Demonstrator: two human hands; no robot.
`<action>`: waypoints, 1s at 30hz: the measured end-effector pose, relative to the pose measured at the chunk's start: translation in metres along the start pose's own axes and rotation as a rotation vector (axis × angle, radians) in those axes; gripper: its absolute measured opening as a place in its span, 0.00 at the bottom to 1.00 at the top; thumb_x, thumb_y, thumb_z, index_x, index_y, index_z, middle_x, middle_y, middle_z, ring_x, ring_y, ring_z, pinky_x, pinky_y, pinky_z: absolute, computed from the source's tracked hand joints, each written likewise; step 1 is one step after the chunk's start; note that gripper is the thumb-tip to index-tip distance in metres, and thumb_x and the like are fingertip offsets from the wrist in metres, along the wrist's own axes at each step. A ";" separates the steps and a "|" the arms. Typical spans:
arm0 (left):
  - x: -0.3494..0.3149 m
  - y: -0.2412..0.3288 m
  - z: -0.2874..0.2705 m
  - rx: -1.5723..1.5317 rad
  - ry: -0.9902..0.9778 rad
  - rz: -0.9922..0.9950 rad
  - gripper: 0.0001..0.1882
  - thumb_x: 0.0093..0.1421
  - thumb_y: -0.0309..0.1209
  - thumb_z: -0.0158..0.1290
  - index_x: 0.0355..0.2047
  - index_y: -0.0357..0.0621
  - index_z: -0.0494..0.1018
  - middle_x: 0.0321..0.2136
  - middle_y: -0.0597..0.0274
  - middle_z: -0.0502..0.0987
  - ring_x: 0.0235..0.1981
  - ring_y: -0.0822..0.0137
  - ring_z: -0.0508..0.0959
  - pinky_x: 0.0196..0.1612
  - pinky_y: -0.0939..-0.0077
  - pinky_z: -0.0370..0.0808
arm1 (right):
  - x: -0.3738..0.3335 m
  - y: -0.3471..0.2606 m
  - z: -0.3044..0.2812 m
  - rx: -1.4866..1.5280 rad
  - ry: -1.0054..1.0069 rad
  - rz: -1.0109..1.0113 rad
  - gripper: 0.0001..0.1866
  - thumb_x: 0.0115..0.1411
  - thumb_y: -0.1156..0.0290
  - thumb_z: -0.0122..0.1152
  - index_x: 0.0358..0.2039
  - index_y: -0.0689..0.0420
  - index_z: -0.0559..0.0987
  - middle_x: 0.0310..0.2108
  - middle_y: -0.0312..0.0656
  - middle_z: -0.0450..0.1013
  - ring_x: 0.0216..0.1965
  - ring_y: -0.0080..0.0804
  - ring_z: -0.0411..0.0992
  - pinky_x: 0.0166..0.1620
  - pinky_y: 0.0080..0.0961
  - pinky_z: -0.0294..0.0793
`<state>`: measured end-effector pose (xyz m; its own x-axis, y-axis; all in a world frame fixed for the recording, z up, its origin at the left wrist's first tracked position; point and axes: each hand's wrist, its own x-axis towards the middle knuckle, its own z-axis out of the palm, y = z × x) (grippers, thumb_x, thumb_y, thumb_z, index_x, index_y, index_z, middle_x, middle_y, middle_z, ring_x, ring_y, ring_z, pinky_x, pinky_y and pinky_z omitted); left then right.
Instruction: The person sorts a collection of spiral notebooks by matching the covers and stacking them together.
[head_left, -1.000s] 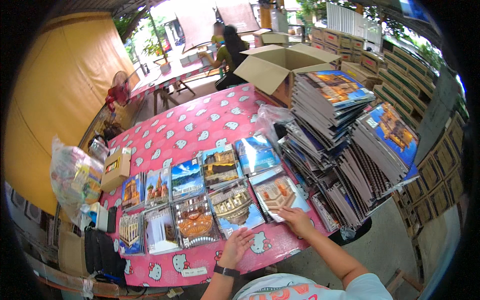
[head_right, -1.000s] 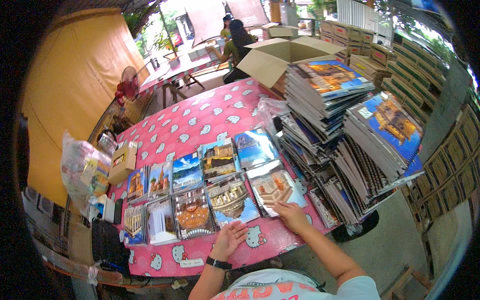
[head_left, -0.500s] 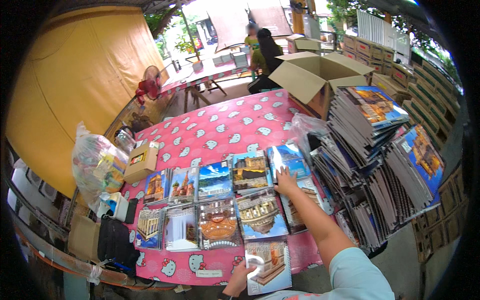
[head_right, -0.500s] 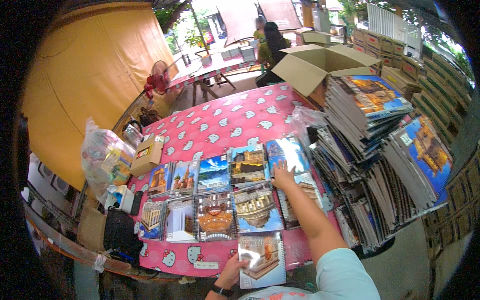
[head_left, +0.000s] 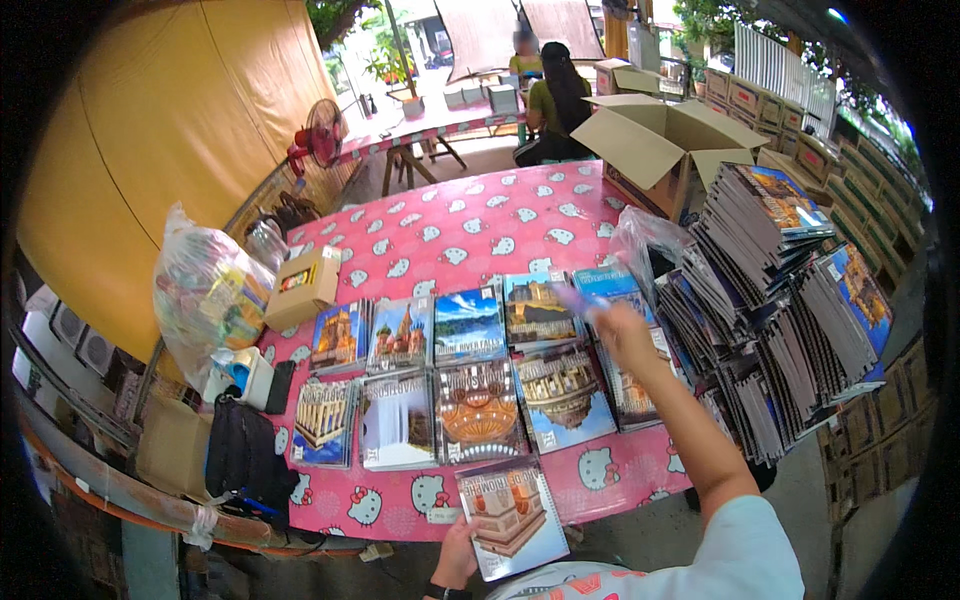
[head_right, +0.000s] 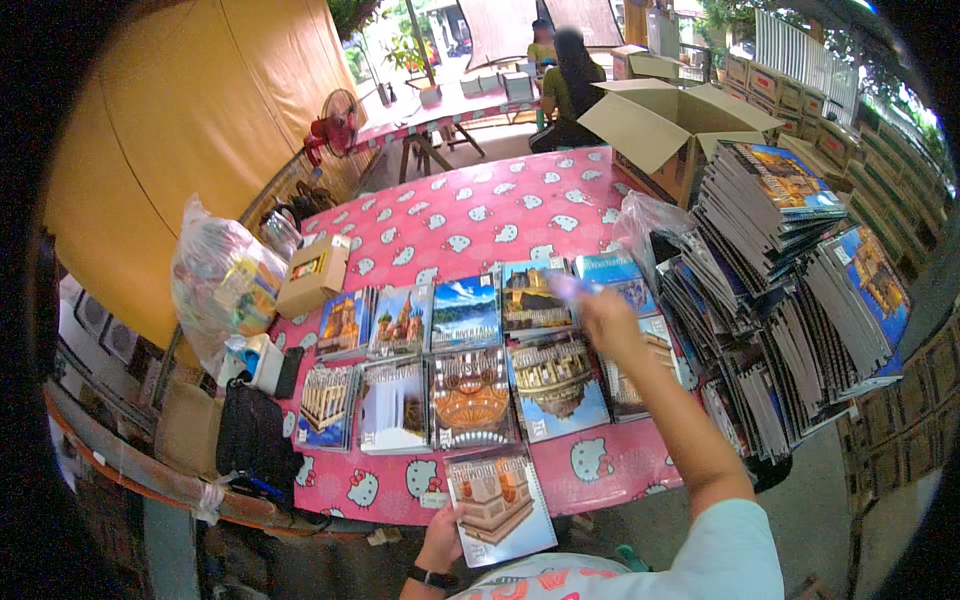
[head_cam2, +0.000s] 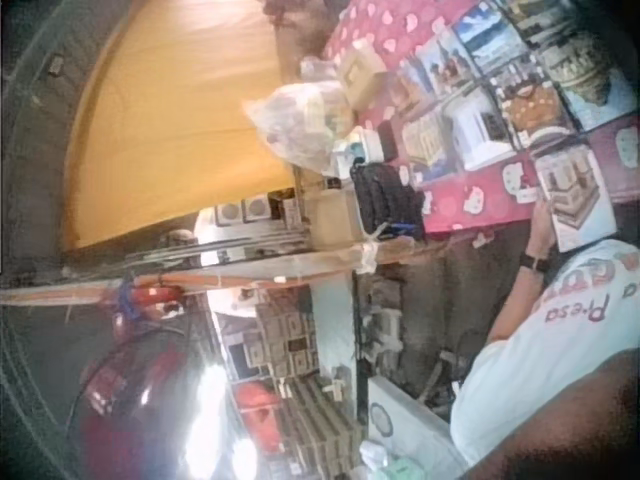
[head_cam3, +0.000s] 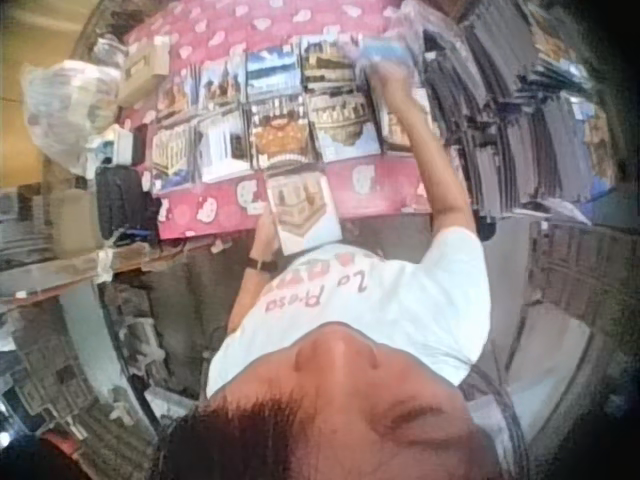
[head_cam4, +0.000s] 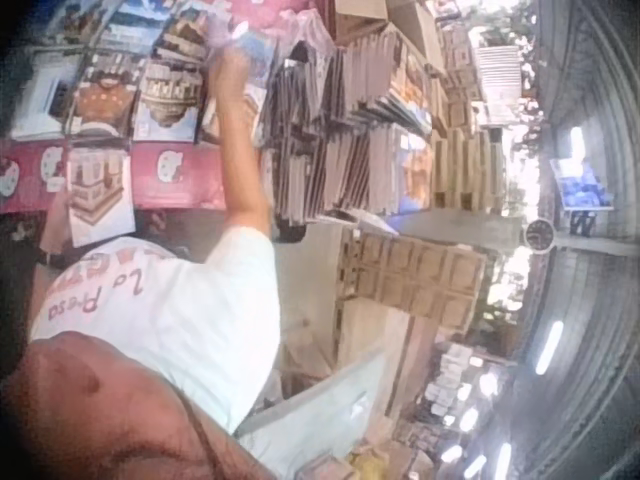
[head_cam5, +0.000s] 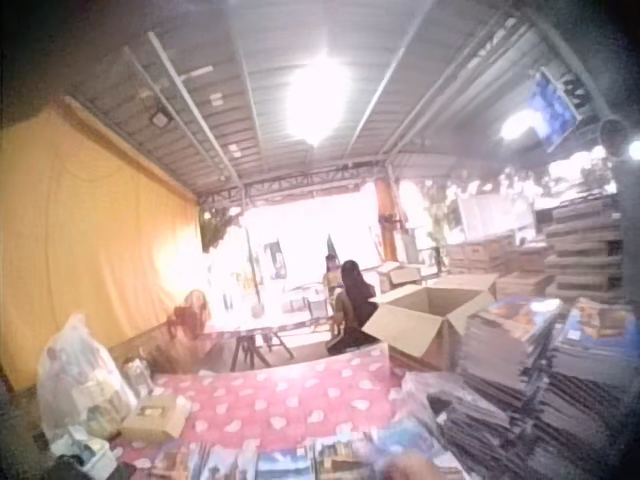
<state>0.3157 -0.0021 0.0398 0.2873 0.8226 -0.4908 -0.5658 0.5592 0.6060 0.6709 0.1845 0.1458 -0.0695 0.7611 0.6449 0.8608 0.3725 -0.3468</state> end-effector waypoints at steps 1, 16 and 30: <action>-0.001 0.003 0.000 -0.106 -0.019 -0.038 0.17 0.57 0.27 0.44 0.47 0.36 0.61 0.42 0.53 0.70 0.43 0.60 0.72 0.48 0.67 0.68 | -0.018 -0.049 -0.014 0.255 -0.137 0.024 0.07 0.45 0.77 0.53 0.28 0.55 0.75 0.24 0.47 0.70 0.30 0.46 0.68 0.33 0.39 0.65; 0.003 0.016 -0.073 0.131 0.016 -0.076 0.18 0.51 0.23 0.51 0.43 0.35 0.64 0.38 0.56 0.72 0.37 0.64 0.74 0.40 0.71 0.72 | -0.152 -0.130 0.010 0.120 -0.167 0.114 0.24 0.37 0.83 0.56 0.39 0.52 0.76 0.33 0.45 0.74 0.32 0.42 0.71 0.35 0.31 0.71; -0.020 0.066 -0.063 0.173 0.189 -0.062 0.21 0.49 0.25 0.55 0.44 0.36 0.64 0.39 0.55 0.72 0.39 0.62 0.73 0.42 0.68 0.71 | 0.017 -0.005 0.163 -0.503 -0.376 0.119 0.34 0.41 0.64 0.63 0.51 0.55 0.63 0.52 0.46 0.61 0.53 0.44 0.60 0.51 0.39 0.62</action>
<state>0.2241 0.0117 0.0504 0.1585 0.7610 -0.6291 -0.4059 0.6311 0.6611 0.5826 0.2824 0.0476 -0.0523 0.9503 0.3068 0.9986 0.0485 0.0200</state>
